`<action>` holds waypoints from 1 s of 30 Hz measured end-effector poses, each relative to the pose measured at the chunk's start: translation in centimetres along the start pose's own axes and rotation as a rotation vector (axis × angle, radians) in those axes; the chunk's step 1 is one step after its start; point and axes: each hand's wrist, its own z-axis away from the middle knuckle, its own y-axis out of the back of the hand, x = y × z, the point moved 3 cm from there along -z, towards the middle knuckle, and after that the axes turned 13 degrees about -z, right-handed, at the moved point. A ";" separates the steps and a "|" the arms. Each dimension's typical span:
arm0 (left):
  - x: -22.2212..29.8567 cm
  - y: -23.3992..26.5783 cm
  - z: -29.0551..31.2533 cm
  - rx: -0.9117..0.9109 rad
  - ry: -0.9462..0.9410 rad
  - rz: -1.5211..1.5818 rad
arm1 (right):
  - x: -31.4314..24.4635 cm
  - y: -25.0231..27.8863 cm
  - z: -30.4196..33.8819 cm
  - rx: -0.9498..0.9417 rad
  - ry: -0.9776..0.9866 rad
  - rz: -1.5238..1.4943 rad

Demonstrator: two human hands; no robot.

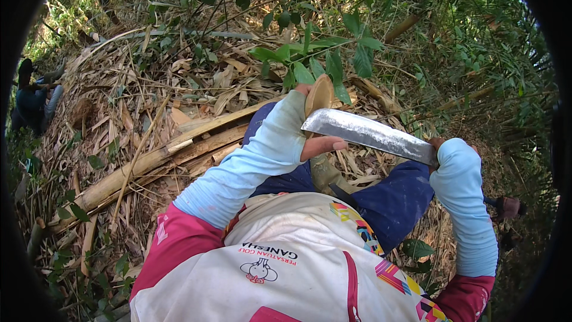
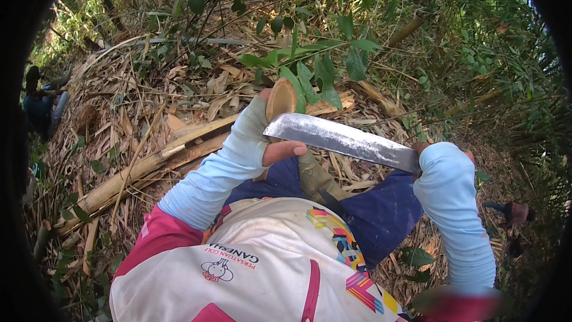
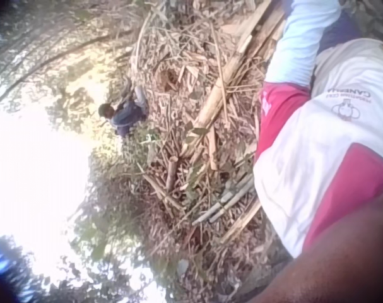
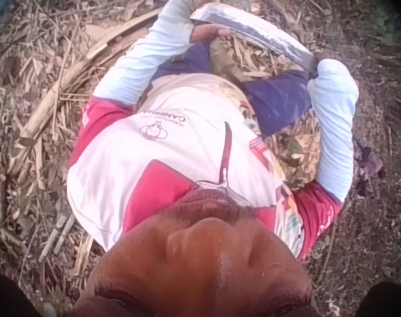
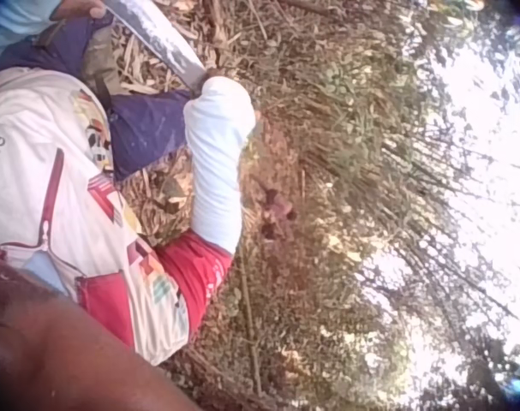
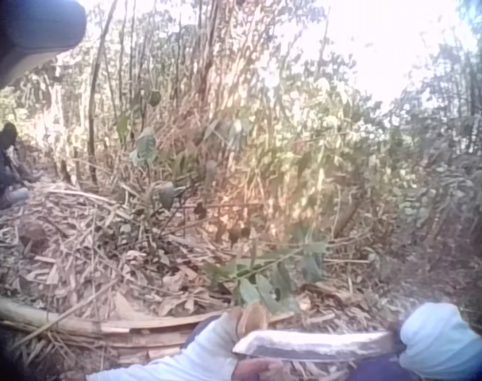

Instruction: The person sits on the ground in a bamboo forest and uses a large knife to carve a piece of bamboo. They repeatedly shave the surface of the bamboo segment, rotating it to work on different sides and refining its shape.

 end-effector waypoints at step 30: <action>0.2 -1.0 0.1 0.051 -0.025 0.015 | -1.4 3.9 0.4 0.172 0.137 0.105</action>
